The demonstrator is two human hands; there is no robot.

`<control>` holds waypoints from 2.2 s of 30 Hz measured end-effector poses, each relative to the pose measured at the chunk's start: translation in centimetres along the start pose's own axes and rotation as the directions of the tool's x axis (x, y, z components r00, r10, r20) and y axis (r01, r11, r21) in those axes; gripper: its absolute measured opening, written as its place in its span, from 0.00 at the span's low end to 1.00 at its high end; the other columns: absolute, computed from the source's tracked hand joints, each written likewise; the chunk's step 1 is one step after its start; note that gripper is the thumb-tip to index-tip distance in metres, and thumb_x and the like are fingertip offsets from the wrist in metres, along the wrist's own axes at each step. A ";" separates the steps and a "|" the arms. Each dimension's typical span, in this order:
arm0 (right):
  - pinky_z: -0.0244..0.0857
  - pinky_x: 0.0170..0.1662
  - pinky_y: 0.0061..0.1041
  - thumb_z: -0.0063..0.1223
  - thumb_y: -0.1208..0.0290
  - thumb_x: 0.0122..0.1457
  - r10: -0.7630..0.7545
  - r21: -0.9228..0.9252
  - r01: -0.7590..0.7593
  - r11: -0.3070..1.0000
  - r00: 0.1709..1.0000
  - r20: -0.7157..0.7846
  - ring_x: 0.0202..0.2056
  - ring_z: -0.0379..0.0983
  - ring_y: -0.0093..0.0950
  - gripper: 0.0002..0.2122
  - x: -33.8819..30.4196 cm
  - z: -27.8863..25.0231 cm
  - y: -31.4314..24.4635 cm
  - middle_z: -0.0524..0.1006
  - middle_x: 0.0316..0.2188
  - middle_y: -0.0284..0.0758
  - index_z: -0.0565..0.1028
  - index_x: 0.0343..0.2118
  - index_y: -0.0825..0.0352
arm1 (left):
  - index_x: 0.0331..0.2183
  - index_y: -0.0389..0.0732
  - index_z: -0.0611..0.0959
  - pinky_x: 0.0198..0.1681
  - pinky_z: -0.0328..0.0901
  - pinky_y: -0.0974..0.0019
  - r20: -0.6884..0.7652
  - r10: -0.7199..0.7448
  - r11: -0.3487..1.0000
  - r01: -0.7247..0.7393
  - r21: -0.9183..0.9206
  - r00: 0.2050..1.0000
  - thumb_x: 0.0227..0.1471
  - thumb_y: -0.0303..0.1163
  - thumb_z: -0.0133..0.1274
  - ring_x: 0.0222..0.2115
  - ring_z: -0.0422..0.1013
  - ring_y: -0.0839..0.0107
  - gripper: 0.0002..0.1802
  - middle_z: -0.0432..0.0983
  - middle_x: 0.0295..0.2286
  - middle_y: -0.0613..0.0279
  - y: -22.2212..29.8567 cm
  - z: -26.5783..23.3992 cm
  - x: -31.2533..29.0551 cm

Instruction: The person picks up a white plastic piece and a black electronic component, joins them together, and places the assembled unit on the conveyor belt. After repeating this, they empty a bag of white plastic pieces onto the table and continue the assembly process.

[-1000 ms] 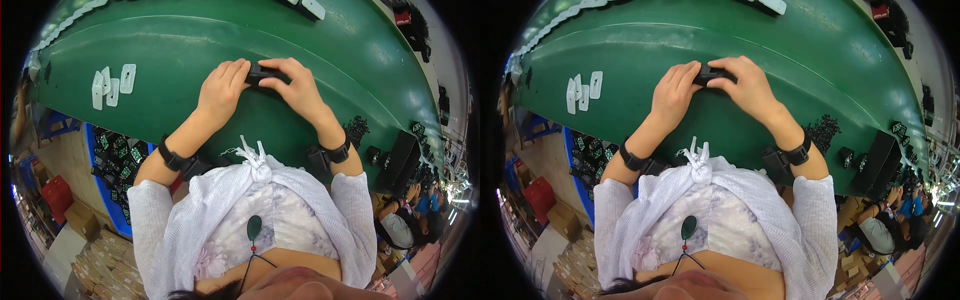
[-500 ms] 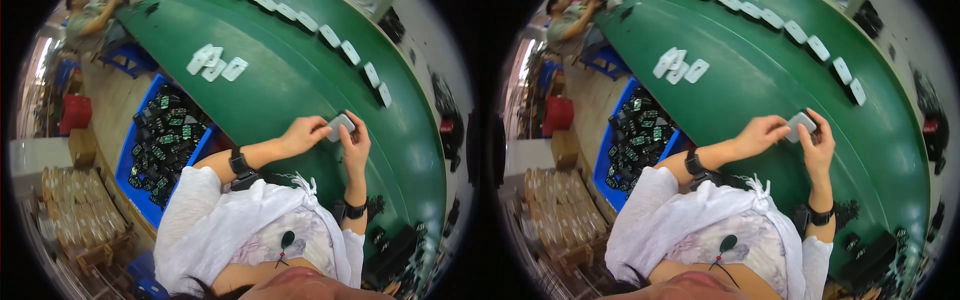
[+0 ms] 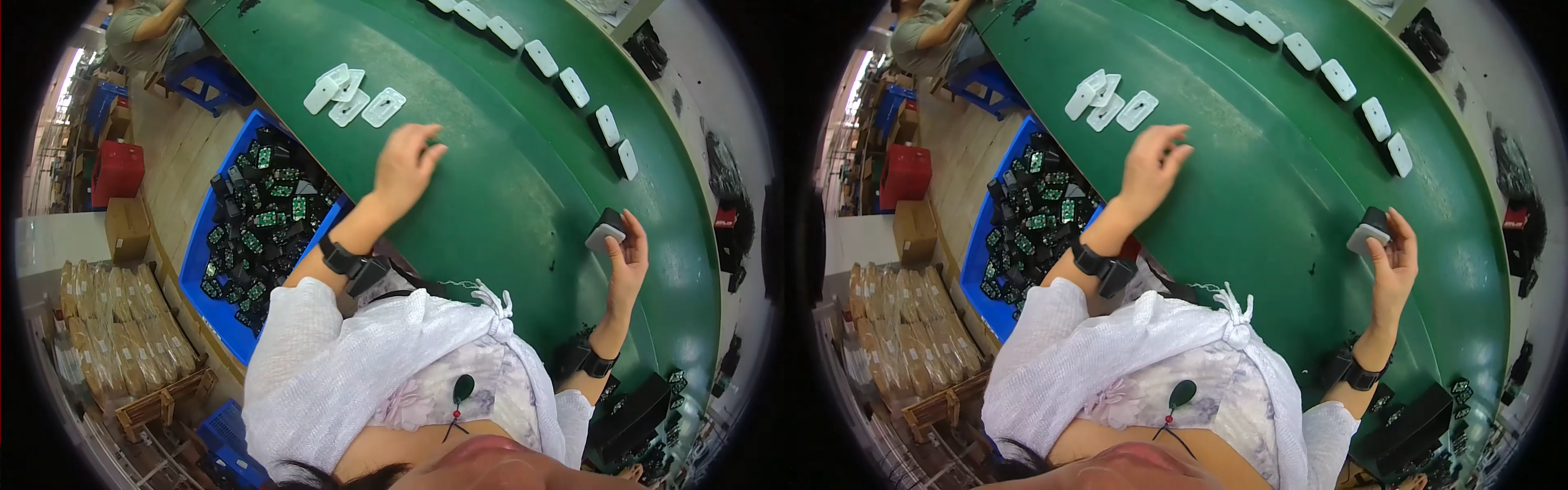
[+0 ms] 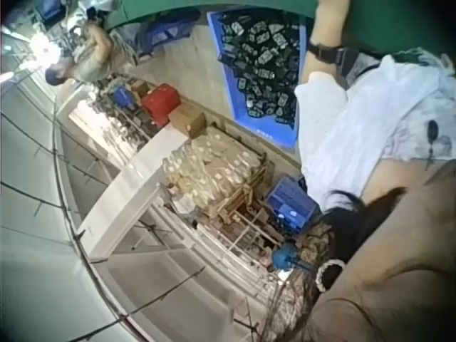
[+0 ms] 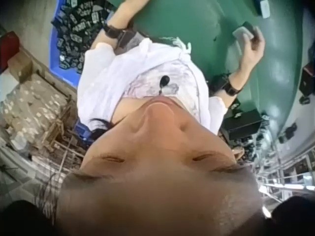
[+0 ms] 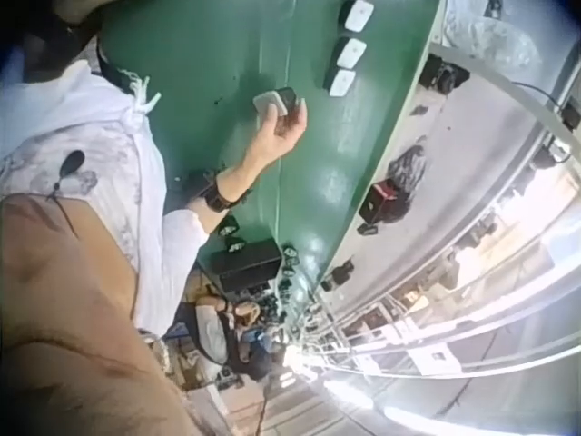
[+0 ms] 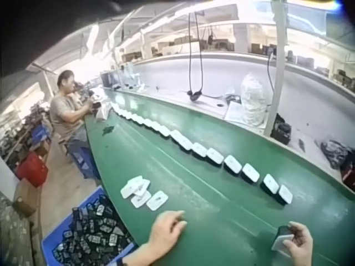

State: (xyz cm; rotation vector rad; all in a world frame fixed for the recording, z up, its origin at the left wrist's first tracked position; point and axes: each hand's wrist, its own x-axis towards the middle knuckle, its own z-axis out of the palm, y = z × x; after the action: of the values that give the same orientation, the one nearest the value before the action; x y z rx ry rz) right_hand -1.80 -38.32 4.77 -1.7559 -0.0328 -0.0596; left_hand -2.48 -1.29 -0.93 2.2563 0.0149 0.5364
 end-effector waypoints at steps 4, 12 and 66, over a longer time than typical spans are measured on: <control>0.62 0.51 0.22 0.54 0.79 0.56 -0.023 -0.065 0.021 0.998 0.999 -0.026 0.47 0.69 0.23 0.19 1.2 -3.9 1.0 0.74 0.45 0.34 0.69 0.52 0.71 | 0.42 0.38 0.76 0.45 0.62 0.55 -0.156 0.112 0.925 -0.046 0.376 0.981 0.46 0.34 0.59 0.40 0.66 0.52 0.20 0.72 0.38 0.53 -3.7 -2.0 1.7; 0.63 0.47 0.19 0.55 0.76 0.56 -0.085 -0.175 0.056 0.983 0.983 -0.162 0.43 0.70 0.22 0.16 7.2 -8.9 3.3 0.74 0.42 0.32 0.72 0.48 0.70 | 0.46 0.37 0.75 0.48 0.60 0.54 0.002 0.127 0.812 -0.105 0.574 0.992 0.46 0.31 0.59 0.44 0.65 0.50 0.23 0.70 0.41 0.50 -5.5 -2.4 3.6; 0.66 0.43 0.28 0.53 0.65 0.57 -0.030 -0.510 0.034 0.860 0.999 0.018 0.39 0.72 0.32 0.13 -5.0 -3.7 2.5 0.75 0.38 0.36 0.74 0.44 0.63 | 0.49 0.40 0.74 0.50 0.60 0.54 0.433 0.518 0.840 -0.535 -0.091 0.738 0.41 0.22 0.58 0.44 0.65 0.51 0.29 0.72 0.42 0.53 7.3 7.2 -2.2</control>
State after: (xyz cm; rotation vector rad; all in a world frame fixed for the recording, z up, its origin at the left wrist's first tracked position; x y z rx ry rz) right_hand -6.78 -42.35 2.74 -2.2909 -0.0570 -0.0906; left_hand -2.87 -11.80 -0.83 2.3633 -0.8843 0.2891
